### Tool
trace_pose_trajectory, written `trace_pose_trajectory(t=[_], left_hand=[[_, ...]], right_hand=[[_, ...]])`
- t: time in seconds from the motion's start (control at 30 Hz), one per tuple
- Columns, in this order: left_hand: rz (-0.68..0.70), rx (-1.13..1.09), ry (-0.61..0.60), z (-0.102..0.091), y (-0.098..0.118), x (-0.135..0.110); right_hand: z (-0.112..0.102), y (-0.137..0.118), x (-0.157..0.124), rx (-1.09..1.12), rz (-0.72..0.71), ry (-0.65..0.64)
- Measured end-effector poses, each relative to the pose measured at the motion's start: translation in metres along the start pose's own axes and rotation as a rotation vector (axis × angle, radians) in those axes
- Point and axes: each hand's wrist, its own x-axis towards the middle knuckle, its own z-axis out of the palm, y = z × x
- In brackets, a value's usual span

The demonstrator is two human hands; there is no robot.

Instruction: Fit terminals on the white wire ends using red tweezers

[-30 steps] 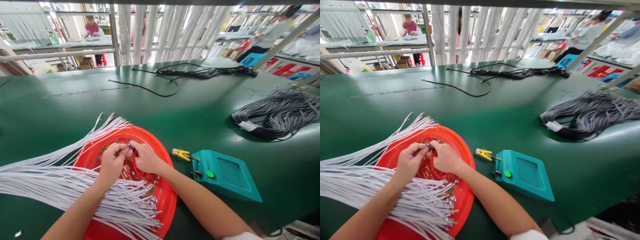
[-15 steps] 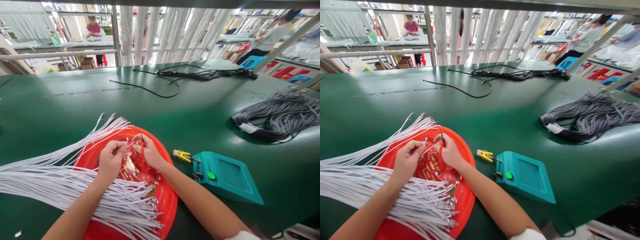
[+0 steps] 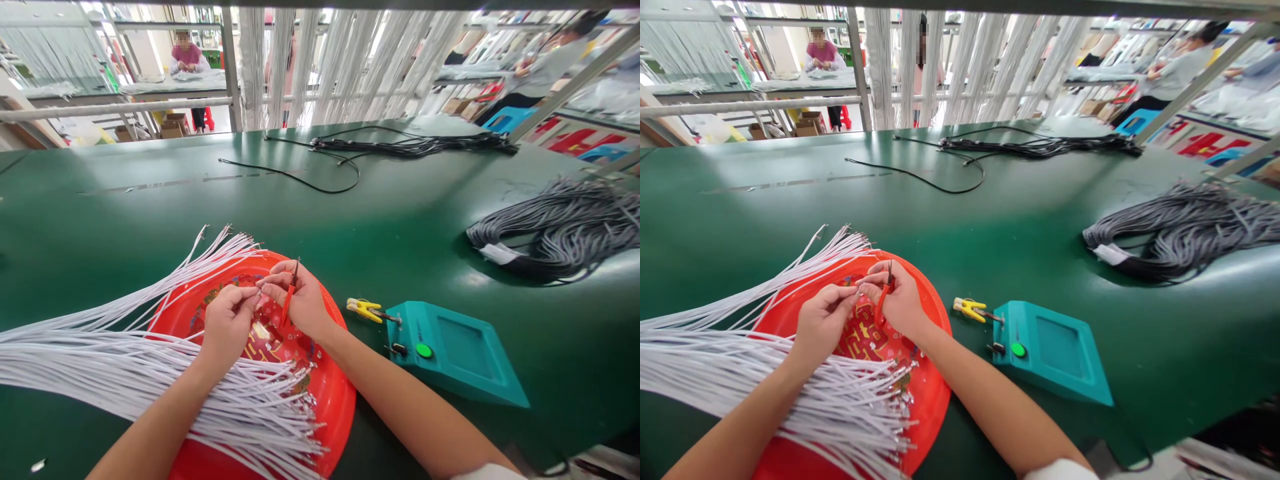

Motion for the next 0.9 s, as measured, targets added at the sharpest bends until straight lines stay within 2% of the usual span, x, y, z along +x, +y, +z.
trace_pose_trajectory(t=[0.27, 0.53, 0.9], left_hand=[[-0.212, -0.160, -0.002, 0.0022, 0.0083, -0.0016], [-0.223, -0.203, -0.082, 0.0003, 0.0063, -0.0010], [-0.217, -0.159, -0.175, -0.0013, 0.0095, 0.0003]], right_hand=[[-0.0021, 0.0053, 0.0010, -0.093, -0.058, -0.004], [-0.0038, 0.0068, 0.0011, -0.207, -0.097, 0.012], [-0.0054, 0.0090, 0.0027, -0.173, -0.118, -0.017]])
